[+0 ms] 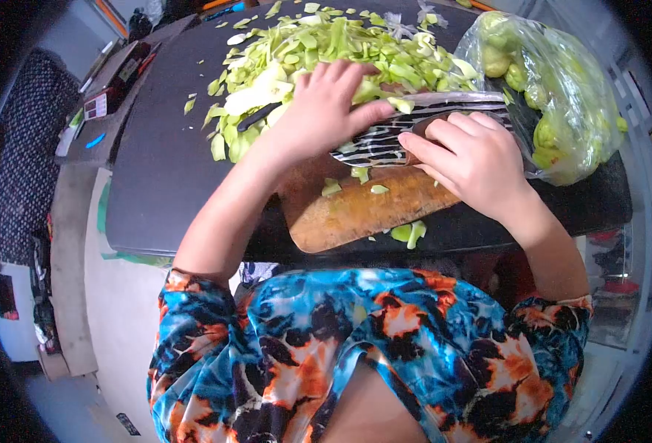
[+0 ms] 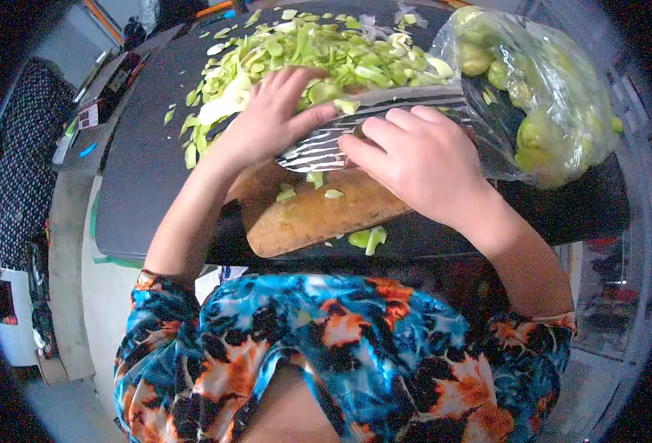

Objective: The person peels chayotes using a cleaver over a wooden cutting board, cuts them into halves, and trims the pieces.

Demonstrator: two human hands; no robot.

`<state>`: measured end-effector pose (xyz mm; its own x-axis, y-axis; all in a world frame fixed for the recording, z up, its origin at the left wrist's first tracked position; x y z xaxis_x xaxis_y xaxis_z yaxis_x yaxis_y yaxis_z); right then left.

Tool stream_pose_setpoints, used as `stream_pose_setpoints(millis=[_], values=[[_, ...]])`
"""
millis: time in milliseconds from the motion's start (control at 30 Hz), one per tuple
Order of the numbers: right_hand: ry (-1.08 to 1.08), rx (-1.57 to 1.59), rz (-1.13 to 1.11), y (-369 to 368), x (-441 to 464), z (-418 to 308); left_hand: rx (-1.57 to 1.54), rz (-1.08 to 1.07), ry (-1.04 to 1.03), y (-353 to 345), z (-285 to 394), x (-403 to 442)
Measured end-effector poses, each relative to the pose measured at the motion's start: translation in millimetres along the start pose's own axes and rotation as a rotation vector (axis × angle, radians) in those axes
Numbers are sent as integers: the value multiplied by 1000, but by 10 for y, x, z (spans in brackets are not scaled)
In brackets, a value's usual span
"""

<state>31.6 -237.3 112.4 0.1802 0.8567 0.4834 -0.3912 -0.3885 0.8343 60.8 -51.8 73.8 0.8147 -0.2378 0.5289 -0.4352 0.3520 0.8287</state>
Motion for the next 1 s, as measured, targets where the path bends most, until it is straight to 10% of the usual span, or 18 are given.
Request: stream_pose_setpoints(millis=[167,433,533,600,867,1000], values=[[-38,36,5,149,-166,55,242,105,75,-157,-458,192],[-60,17,44,182,-210,153,-370,-37,-385,-22,561,484],[-82,26,38,232,-293,151,-560,-224,-149,-205,355,502],[-110,34,59,266,-396,165,-19,-71,-260,-239,57,457],[-1177,737,468,298,-1631,776,-125,-330,-301,219,211,-560],[-1218,954,822,337,-2108,941,-174,-486,-440,-18,229,-819]])
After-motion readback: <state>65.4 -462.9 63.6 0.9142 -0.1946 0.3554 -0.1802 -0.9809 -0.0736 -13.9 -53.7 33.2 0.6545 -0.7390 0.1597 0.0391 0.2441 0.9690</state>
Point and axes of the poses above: each hand's wrist, its own x-axis towards the middle knuckle, its own y-axis out of the back of the hand, z = x × y, the point moved 5 cm from there along x, towards the middle knuckle, and after that the axes turned 2 degrees about z, right-handed, at the moved point
